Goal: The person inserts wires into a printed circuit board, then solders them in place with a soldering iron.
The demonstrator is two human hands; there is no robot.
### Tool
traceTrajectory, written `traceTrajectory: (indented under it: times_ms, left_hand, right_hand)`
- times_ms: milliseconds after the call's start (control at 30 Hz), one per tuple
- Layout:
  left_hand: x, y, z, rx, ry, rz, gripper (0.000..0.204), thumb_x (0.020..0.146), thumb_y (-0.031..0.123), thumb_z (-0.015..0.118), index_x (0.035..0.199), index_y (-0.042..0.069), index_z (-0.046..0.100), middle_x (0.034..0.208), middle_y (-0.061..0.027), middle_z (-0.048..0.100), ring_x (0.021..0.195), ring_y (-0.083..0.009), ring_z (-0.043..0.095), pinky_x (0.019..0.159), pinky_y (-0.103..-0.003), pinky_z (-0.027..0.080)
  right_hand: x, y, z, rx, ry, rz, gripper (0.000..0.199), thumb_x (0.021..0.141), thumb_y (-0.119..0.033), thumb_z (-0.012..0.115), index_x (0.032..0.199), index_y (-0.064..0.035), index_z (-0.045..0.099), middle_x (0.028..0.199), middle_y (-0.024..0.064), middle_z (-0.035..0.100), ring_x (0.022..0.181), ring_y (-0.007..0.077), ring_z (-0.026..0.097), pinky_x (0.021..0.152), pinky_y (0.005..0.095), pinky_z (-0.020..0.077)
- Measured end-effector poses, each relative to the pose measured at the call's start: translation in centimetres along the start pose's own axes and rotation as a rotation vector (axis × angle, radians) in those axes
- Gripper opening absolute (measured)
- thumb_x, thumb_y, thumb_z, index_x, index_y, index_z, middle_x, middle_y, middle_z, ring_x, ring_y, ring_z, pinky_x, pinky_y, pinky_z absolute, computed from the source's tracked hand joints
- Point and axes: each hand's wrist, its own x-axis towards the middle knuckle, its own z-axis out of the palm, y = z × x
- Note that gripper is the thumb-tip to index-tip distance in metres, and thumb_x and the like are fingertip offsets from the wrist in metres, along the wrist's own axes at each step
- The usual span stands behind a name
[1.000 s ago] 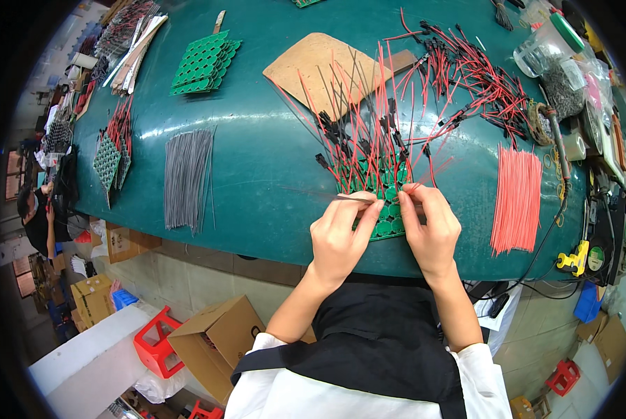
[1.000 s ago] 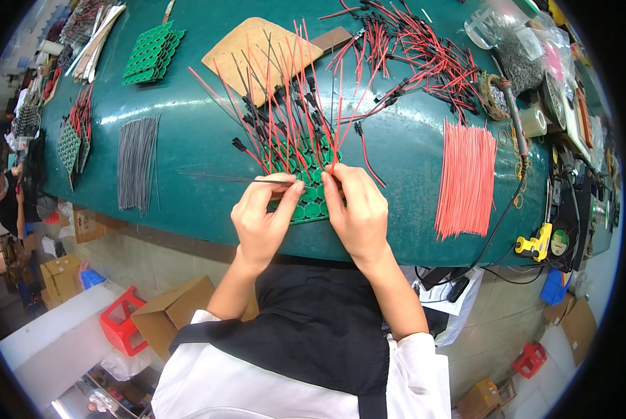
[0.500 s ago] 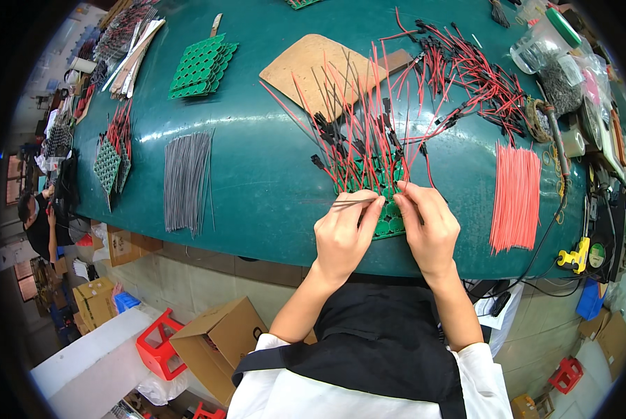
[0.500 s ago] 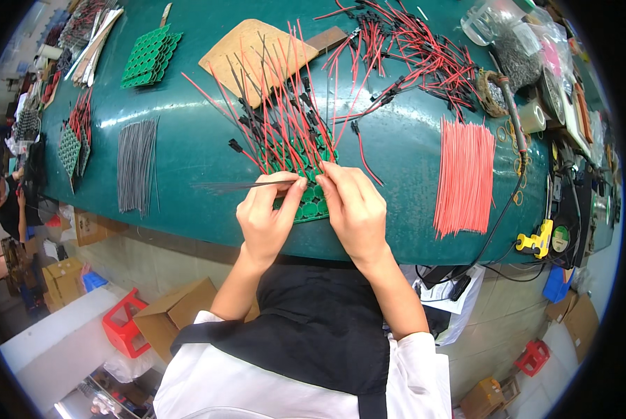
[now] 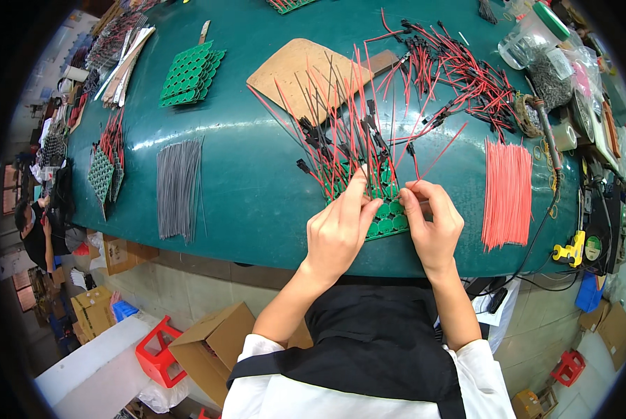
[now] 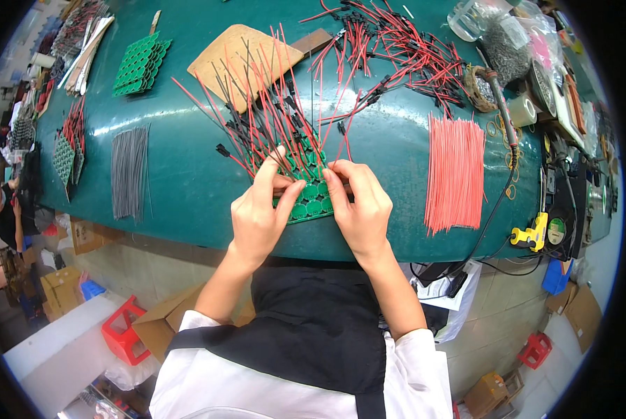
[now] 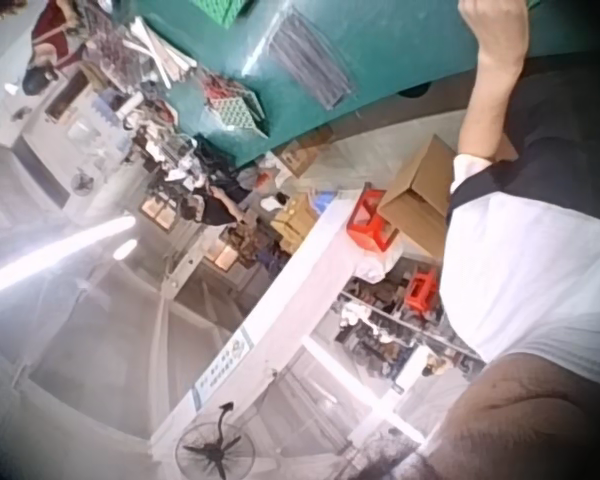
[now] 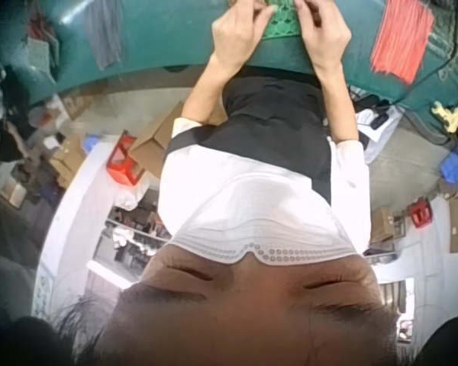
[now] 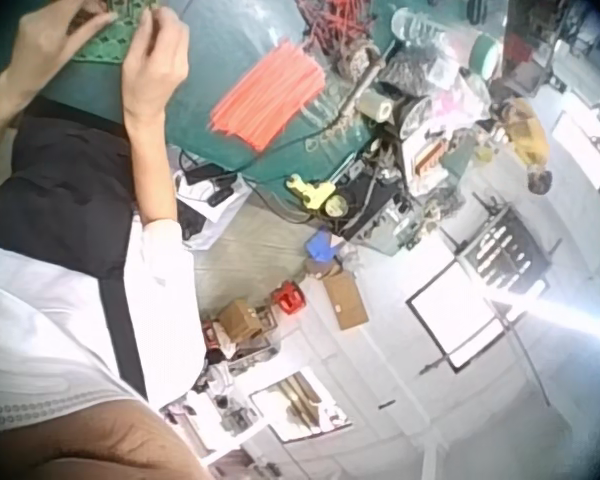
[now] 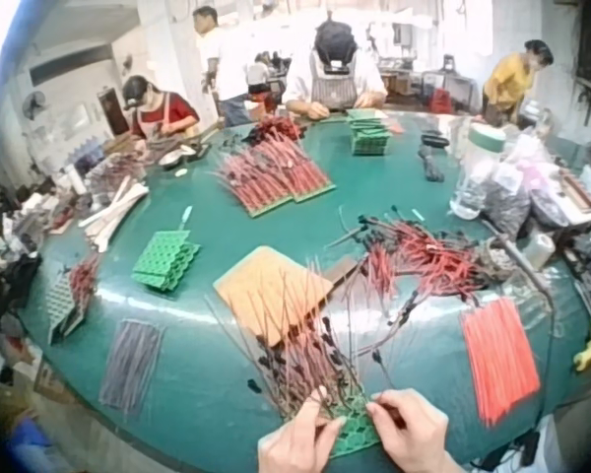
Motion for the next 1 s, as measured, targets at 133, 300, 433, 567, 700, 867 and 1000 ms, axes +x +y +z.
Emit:
traceTrajectory:
  times_ms: [133, 300, 433, 567, 700, 867, 1000]
  left_hand:
    - [-0.1, -0.2, 0.0, -0.005, 0.014, 0.011, 0.065, 0.08, 0.003, 0.077, 0.136, -0.005, 0.046, 0.074, -0.0066, 0.068, 0.063, -0.016, 0.068, 0.057, -0.026, 0.055]
    - [0.3, 0.3, -0.2, 0.006, -0.008, 0.006, 0.066, 0.081, 0.002, 0.077, 0.137, -0.005, 0.045, 0.075, -0.0063, 0.069, 0.065, -0.0162, 0.069, 0.058, -0.026, 0.055]
    - [0.2, 0.5, -0.4, -0.023, 0.014, -0.003, 0.05, 0.08, 0.0, 0.076, 0.126, -0.003, 0.056, 0.079, -0.0079, 0.07, 0.067, -0.0167, 0.07, 0.06, -0.025, 0.056]
    - [-0.4, 1.6, -0.5, -0.311, 0.043, -0.176, 0.02, 0.081, -0.003, 0.075, 0.099, -0.002, 0.067, 0.085, -0.0105, 0.07, 0.07, -0.017, 0.071, 0.062, -0.025, 0.057]
    - [-1.0, 2.2, -0.1, -0.386, 0.038, -0.303, 0.013, 0.08, -0.003, 0.076, 0.091, -0.003, 0.069, 0.086, -0.0109, 0.07, 0.072, -0.0171, 0.071, 0.063, -0.026, 0.057]
    - [-1.2, 1.9, 0.6, -0.233, 0.017, -0.154, 0.014, 0.079, -0.002, 0.077, 0.091, -0.002, 0.069, 0.086, -0.0107, 0.07, 0.071, -0.0171, 0.071, 0.062, -0.026, 0.057]
    - [-1.5, 1.7, 0.8, -0.207, 0.017, -0.156, 0.014, 0.079, -0.001, 0.077, 0.091, -0.002, 0.069, 0.086, -0.0103, 0.07, 0.07, -0.0173, 0.071, 0.061, -0.027, 0.057]
  right_hand:
    - [-0.3, -0.5, -0.7, -0.006, -0.003, -0.013, 0.011, 0.086, 0.001, 0.071, 0.094, 0.0022, 0.064, 0.085, 0.0088, 0.068, 0.07, 0.0144, 0.069, 0.061, 0.0254, 0.0545]
    - [-1.1, -0.2, -1.2, -0.029, -0.021, -0.089, 0.014, 0.082, 0.005, 0.073, 0.092, 0.0024, 0.063, 0.084, 0.011, 0.067, 0.067, 0.018, 0.066, 0.057, 0.027, 0.0538]
    - [-1.2, 0.0, -1.0, -0.04, -0.009, -0.081, 0.014, 0.08, 0.004, 0.073, 0.09, 0.0022, 0.063, 0.083, 0.0113, 0.067, 0.067, 0.0201, 0.066, 0.057, 0.0289, 0.0541]
    - [-1.2, 0.2, -0.8, -0.02, -0.016, -0.085, 0.015, 0.08, 0.004, 0.074, 0.089, 0.002, 0.063, 0.083, 0.0115, 0.067, 0.067, 0.0208, 0.066, 0.058, 0.0295, 0.0544]
    - [-1.3, 0.2, -0.7, -0.012, -0.011, -0.085, 0.015, 0.079, 0.004, 0.074, 0.089, 0.0014, 0.064, 0.082, 0.0117, 0.067, 0.068, 0.0223, 0.066, 0.058, 0.0306, 0.0543]
    - [-1.2, 0.5, -0.8, -0.058, -0.025, -0.167, 0.015, 0.078, 0.002, 0.075, 0.091, 0.0008, 0.066, 0.084, 0.0119, 0.069, 0.072, 0.0253, 0.067, 0.063, 0.0332, 0.0545]
    - [-1.3, 0.3, -0.8, -0.061, -0.02, -0.153, 0.016, 0.079, 0.001, 0.075, 0.094, 0.0007, 0.068, 0.085, 0.0121, 0.069, 0.074, 0.0266, 0.067, 0.065, 0.034, 0.0544]
